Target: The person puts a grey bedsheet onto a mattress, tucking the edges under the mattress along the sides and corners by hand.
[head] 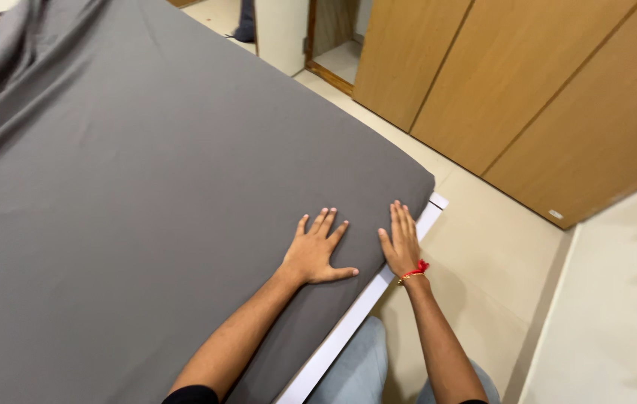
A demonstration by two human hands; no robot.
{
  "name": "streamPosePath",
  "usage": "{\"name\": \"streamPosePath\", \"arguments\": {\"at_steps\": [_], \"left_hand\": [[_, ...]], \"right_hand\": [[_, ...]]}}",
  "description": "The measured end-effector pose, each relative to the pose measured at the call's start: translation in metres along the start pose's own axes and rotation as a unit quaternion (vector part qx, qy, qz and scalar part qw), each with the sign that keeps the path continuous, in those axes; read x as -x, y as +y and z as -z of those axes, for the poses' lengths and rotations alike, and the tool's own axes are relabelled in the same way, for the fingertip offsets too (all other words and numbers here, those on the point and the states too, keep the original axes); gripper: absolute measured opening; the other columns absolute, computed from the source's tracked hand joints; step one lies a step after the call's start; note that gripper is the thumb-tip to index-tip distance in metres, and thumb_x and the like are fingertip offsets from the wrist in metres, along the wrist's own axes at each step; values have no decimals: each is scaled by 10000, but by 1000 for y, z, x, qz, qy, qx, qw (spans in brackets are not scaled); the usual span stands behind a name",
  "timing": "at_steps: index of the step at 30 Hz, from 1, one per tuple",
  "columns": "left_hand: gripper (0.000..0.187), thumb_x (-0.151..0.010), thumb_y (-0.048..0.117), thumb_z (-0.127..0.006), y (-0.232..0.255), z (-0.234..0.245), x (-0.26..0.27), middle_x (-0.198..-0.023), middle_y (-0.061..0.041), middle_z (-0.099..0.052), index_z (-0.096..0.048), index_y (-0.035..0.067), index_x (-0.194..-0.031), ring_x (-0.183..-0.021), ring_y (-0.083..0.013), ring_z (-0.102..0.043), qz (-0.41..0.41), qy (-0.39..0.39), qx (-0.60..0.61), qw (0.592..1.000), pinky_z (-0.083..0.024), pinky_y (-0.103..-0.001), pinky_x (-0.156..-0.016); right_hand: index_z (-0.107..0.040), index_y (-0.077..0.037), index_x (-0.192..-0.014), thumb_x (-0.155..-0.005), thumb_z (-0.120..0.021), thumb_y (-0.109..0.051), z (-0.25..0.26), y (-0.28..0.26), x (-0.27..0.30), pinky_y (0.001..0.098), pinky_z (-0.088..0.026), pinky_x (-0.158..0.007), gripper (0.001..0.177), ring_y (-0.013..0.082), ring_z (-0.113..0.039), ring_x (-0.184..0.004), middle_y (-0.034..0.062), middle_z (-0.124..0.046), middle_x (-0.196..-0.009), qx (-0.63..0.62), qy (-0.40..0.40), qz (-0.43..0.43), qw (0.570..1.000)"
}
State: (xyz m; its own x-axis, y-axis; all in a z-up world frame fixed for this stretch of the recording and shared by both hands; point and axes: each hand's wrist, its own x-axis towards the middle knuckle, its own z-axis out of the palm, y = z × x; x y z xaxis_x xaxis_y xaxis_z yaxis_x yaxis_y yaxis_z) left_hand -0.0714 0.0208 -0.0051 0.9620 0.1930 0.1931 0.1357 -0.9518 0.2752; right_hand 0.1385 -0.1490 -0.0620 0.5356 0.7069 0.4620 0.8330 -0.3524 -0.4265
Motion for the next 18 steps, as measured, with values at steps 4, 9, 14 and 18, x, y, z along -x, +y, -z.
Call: {"name": "streamPosePath", "arguments": {"at_steps": [4, 9, 14, 18], "left_hand": [[1142, -782, 907, -432, -2, -10, -2, -1654, -259, -240, -393, 76, -1563, -1566, -383, -159, -12, 16, 14, 1000, -105, -661, -1200], [919, -931, 798, -319, -7, -22, 7, -1679, -127, -320, -449, 132, -1551, -1591, -316, -245, 3, 41, -39, 998, -179, -607, -1257], [734, -956, 703, -311, -31, 4, 130, -1641, -108, -339, -481, 264, -1519, -1529, -379, -244, 104, 66, -52, 991, -186, -616, -1199], [686, -983, 685, -437, -47, 65, 316, -1645, -126, -387, -524, 255, -1511, -1535, -376, -322, 249, 138, -119, 951, -278, -565, -1213]], "right_hand": [[-348, 4, -1575, -1036, -495, -255, -18, 28, -1, 528, -190, -1255, 616, 443, -219, -1552, 226, -293, -1667, -32, 33, 43, 998], [-441, 11, -1518, -976, -507, -142, -20, 40, -8, 530, -225, -1333, 567, 390, -330, -1560, 218, -400, -1619, 11, 57, 100, 993], [-415, 88, -1539, -1004, -444, -246, -12, 39, -14, 578, -171, -1266, 631, 455, -269, -1572, 306, -335, -1675, 34, -10, 64, 997], [-415, 105, -1531, -1010, -447, -417, -15, 28, -28, 614, -132, -1252, 739, 450, -234, -1581, 328, -329, -1641, 88, -30, 60, 994]]}}
